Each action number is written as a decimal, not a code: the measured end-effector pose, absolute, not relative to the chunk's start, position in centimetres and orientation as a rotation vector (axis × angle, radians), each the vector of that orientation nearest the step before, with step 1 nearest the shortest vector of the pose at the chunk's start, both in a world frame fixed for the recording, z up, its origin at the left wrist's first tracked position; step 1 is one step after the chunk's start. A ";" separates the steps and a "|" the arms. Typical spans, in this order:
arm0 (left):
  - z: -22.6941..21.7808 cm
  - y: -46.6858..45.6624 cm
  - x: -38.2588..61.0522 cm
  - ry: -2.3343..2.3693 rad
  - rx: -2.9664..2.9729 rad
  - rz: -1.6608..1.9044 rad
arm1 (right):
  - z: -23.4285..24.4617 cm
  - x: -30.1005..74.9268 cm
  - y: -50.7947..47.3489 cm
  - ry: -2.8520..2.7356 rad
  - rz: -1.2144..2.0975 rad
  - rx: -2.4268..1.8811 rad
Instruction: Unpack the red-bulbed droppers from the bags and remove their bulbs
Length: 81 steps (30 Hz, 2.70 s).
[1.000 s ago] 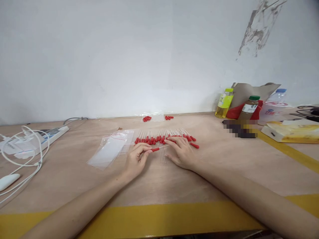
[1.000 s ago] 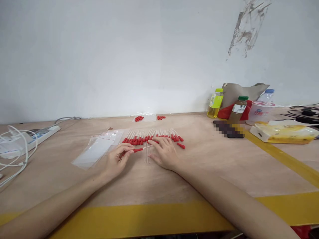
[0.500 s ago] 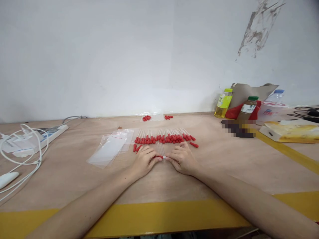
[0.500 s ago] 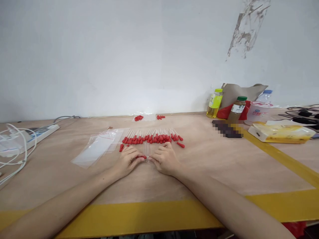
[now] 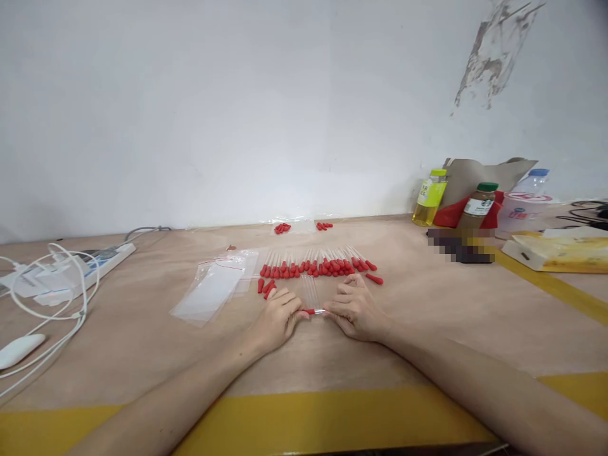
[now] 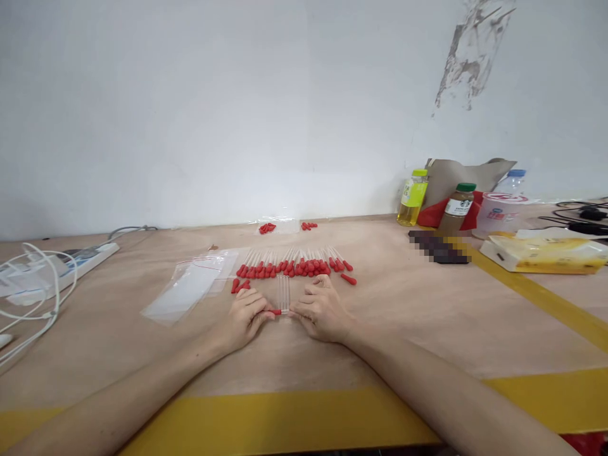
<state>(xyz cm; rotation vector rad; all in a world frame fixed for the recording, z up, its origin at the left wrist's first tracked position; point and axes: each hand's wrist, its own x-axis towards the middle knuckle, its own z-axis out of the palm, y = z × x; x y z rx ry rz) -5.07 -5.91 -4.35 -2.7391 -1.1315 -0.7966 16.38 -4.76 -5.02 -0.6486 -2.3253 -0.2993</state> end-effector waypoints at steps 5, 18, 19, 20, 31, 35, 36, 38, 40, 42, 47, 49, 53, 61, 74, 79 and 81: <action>-4.3 -5.5 -6.9 -1.192 -2.697 -0.972 | -5.2 18.0 -3.9 -2.280 -0.193 -0.808; -2.2 -2.3 -10.9 -1.822 -2.217 -1.253 | -5.3 16.4 -2.5 -2.102 -0.132 -1.134; -2.3 -2.1 -11.3 -1.861 -2.213 -1.259 | -5.4 16.3 -2.4 -2.121 -0.193 -1.116; -2.3 -1.8 -11.7 -1.895 -2.215 -1.267 | -5.5 16.2 -2.3 -2.135 -0.245 -1.098; -4.1 -1.6 -11.3 -1.988 -2.385 -1.235 | -5.1 15.0 -3.8 -2.154 -0.042 -1.098; -4.6 -1.6 -11.0 -1.992 -2.378 -1.240 | -5.0 14.9 -3.9 -2.197 -0.028 -1.108; -4.6 -1.5 -11.0 -1.992 -2.377 -1.241 | -5.0 14.9 -3.8 -2.209 -0.028 -1.116; -4.7 -1.5 -11.0 -1.989 -2.380 -1.244 | -4.8 15.0 -3.7 -2.228 0.000 -1.138; -4.7 -1.5 -11.0 -1.978 -2.384 -1.240 | -4.7 15.0 -3.5 -2.240 0.091 -1.144; -4.6 -1.7 -11.0 -1.958 -2.361 -1.221 | -4.8 15.0 -3.3 -2.222 0.235 -1.131; -4.0 -1.9 -10.6 -1.804 -2.280 -1.147 | -5.9 15.2 -2.8 -1.978 0.622 -1.151; -3.4 -1.7 -10.2 -1.747 -2.303 -1.102 | -6.2 15.2 -2.7 -1.914 0.729 -1.136; -1.7 0.0 -8.7 -1.850 -2.279 -0.856 | -6.3 15.3 -2.6 -1.851 0.811 -1.116; 0.3 4.2 -6.6 -2.406 -2.111 -0.367 | -6.6 15.6 -2.0 -1.778 0.805 -1.117; 0.4 -1.8 -7.0 -1.764 -2.345 -0.642 | -5.1 16.5 -2.8 -1.741 0.185 -1.121; -3.4 -4.7 -5.8 -1.125 -2.526 -0.745 | -4.2 17.2 -3.5 -2.105 -0.196 -0.959; -4.5 -4.7 -5.4 -1.071 -2.533 -0.830 | -4.3 17.1 -3.6 -2.201 -0.254 -0.895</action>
